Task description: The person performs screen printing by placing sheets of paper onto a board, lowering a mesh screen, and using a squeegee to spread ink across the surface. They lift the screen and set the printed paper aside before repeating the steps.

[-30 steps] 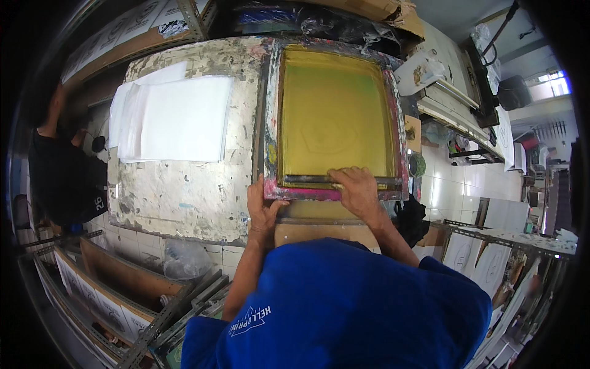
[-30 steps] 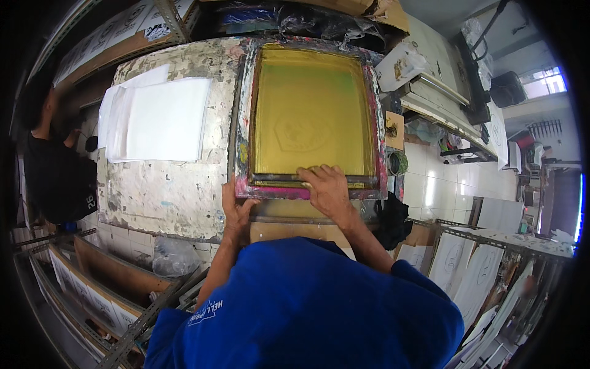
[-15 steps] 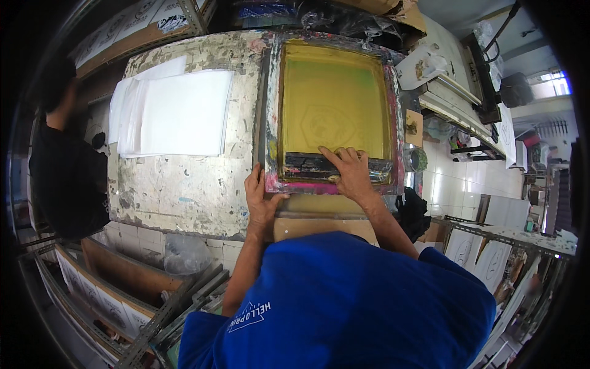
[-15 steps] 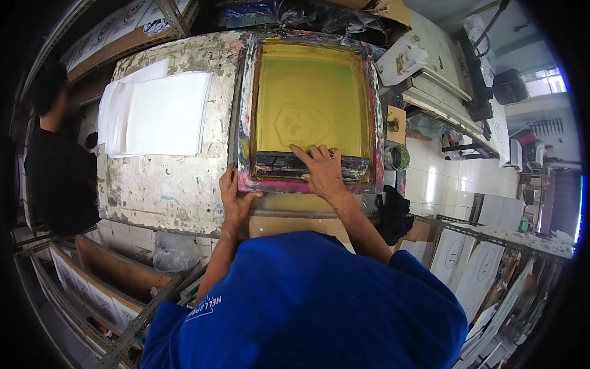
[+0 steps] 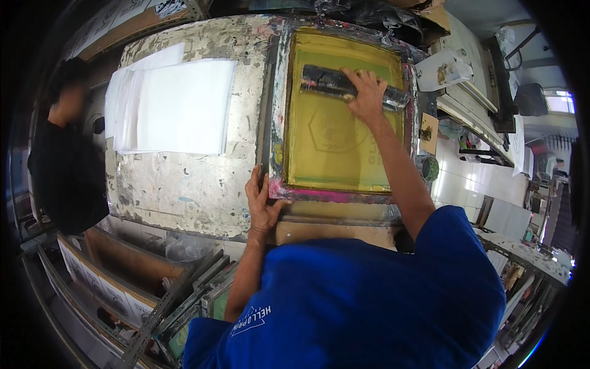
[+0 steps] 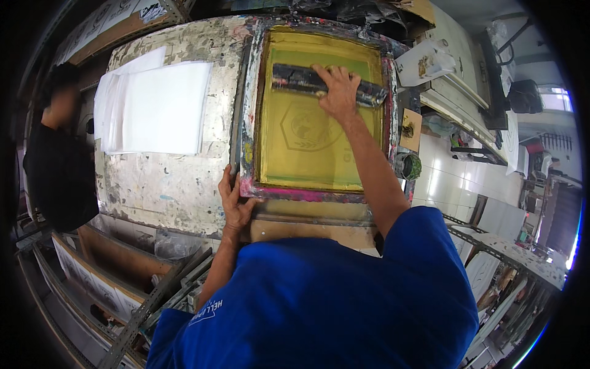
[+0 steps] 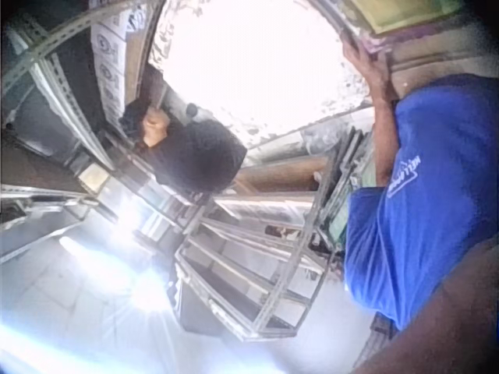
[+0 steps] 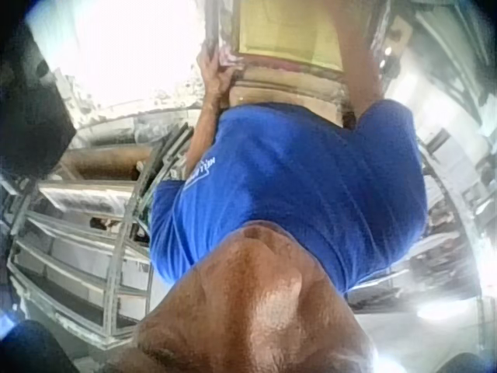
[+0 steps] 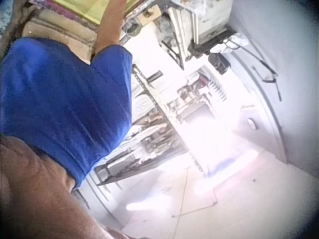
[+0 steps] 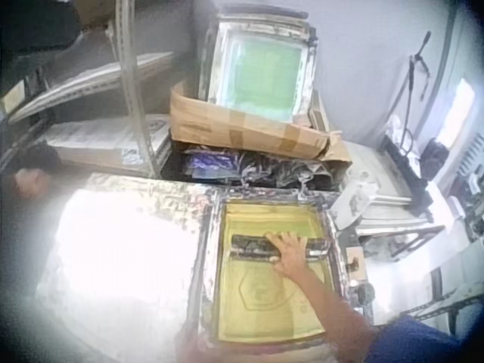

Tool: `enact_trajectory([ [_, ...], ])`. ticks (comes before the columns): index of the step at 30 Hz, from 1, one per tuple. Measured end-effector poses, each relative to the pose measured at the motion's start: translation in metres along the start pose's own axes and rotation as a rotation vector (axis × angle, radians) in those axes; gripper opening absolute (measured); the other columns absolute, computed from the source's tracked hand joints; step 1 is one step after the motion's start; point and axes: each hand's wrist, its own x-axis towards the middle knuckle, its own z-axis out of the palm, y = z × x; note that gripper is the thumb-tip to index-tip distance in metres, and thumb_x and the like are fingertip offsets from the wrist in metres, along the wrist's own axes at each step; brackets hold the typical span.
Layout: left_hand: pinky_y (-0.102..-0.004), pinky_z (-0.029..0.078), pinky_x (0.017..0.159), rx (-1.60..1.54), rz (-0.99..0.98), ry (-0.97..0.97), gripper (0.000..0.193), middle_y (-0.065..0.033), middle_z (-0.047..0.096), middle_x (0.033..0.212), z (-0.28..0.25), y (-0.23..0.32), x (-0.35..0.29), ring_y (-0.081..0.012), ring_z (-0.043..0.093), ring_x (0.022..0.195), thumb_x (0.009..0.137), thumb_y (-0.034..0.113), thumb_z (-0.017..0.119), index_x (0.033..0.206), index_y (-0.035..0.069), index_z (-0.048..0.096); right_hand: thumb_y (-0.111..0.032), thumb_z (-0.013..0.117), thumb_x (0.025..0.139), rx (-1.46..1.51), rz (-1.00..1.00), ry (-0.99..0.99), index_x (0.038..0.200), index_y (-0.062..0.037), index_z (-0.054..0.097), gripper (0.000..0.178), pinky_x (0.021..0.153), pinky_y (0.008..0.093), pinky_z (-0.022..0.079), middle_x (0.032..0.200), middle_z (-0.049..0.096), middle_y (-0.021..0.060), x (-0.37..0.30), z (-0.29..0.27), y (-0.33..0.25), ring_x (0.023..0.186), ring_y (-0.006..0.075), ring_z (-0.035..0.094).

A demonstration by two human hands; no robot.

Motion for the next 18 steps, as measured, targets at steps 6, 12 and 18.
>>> enact_trajectory([
  [6, -0.0506, 0.037, 0.115, 0.01, 0.037, 0.026, 0.098, -0.0283, 0.035, 0.16, 0.0, -0.002, 0.003, -0.0441, 0.041, 0.139, 0.059, 0.026, 0.096, 0.145, 0.002, 0.054, -0.017, 0.08, 0.074, 0.097, -0.018, -0.059, 0.135, -0.0227, 0.066, 0.063, 0.095, 0.0477, 0.033, 0.113, 0.067, 0.0103, 0.048, -0.005, 0.028, 0.112, 0.0296, 0.057],
  [12, -0.0506, 0.039, 0.113, 0.005, 0.057, 0.049, 0.096, -0.027, 0.039, 0.156, -0.001, -0.001, 0.002, -0.0439, 0.043, 0.137, 0.064, 0.034, 0.094, 0.145, 0.002, 0.053, -0.016, 0.077, 0.08, 0.116, -0.063, -0.078, 0.128, -0.0201, 0.07, 0.048, 0.088, 0.0467, 0.044, 0.112, 0.073, 0.0125, 0.054, -0.016, 0.024, 0.107, 0.0317, 0.066],
  [18, -0.0476, 0.043, 0.107, 0.026, 0.065, 0.021, 0.097, -0.024, 0.053, 0.136, -0.001, -0.004, -0.002, -0.0407, 0.051, 0.124, 0.064, 0.032, 0.094, 0.144, -0.005, 0.053, -0.013, 0.073, 0.082, 0.091, -0.097, 0.004, 0.126, -0.0197, 0.068, 0.045, 0.078, 0.0485, 0.049, 0.095, 0.071, 0.0121, 0.035, -0.013, 0.017, 0.091, 0.0352, 0.068],
])
